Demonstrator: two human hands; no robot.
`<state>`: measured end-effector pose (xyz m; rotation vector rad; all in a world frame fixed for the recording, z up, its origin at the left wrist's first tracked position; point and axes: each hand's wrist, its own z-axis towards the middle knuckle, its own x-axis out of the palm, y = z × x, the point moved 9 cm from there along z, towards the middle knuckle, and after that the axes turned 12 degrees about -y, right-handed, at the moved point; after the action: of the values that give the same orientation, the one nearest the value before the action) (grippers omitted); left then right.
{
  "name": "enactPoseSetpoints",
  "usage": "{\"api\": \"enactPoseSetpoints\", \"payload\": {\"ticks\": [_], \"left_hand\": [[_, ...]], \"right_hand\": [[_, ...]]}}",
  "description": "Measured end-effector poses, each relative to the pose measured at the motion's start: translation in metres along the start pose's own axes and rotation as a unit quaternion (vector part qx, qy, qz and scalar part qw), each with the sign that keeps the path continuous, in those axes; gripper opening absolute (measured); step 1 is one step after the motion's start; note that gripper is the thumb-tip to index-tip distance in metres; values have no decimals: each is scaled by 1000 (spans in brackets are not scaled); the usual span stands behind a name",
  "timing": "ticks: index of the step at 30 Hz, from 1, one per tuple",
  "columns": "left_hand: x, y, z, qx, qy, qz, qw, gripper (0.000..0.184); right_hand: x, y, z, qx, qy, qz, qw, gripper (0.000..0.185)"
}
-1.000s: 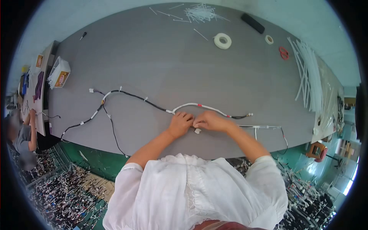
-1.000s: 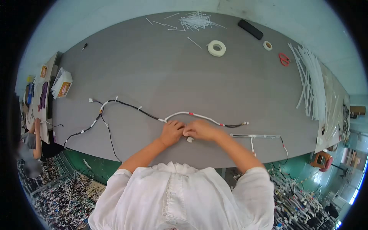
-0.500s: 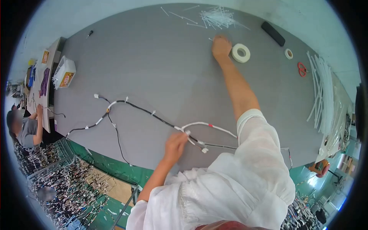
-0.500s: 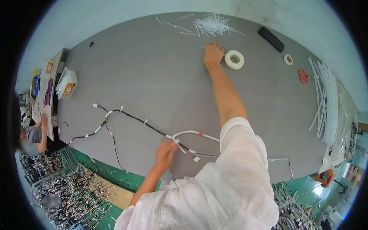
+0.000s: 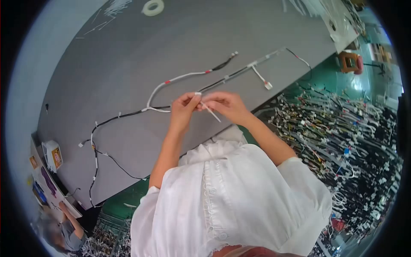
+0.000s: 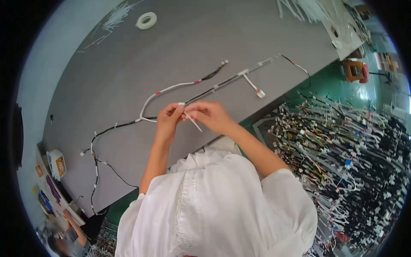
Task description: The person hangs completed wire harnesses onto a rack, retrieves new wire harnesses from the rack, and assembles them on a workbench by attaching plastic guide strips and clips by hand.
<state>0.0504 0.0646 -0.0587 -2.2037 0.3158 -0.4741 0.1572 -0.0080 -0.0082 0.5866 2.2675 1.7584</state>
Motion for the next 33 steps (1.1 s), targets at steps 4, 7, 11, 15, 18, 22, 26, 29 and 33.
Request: {"api": "enactPoseSetpoints", "payload": {"ticks": [4, 7, 11, 15, 18, 22, 26, 29, 33], "left_hand": [[69, 31, 9, -42, 110, 42, 992, 19], [117, 40, 26, -13, 151, 92, 984, 20], [163, -5, 60, 365, -53, 357, 858, 23], [205, 22, 78, 386, -63, 551, 737, 28], [204, 31, 92, 289, -28, 531, 796, 27], [188, 50, 118, 102, 68, 399, 909, 21], [202, 55, 122, -56, 144, 308, 939, 21], [205, 60, 124, -117, 199, 289, 929, 21], [203, 67, 129, -182, 225, 246, 925, 19]], "right_hand": [[-50, 34, -35, -250, -24, -255, 934, 19], [-95, 39, -38, -354, -55, -327, 875, 21], [-176, 15, -5, -324, -116, -348, 872, 17], [-205, -25, 22, -299, -72, -320, 896, 12], [-210, -29, 40, -291, -113, -303, 900, 10], [-212, -31, 46, -301, -119, -291, 900, 15], [-214, -32, 42, -310, -160, -274, 896, 16], [-213, -28, 40, -321, -189, -266, 889, 14], [-212, -25, 45, -311, -193, -238, 900, 17]]}}
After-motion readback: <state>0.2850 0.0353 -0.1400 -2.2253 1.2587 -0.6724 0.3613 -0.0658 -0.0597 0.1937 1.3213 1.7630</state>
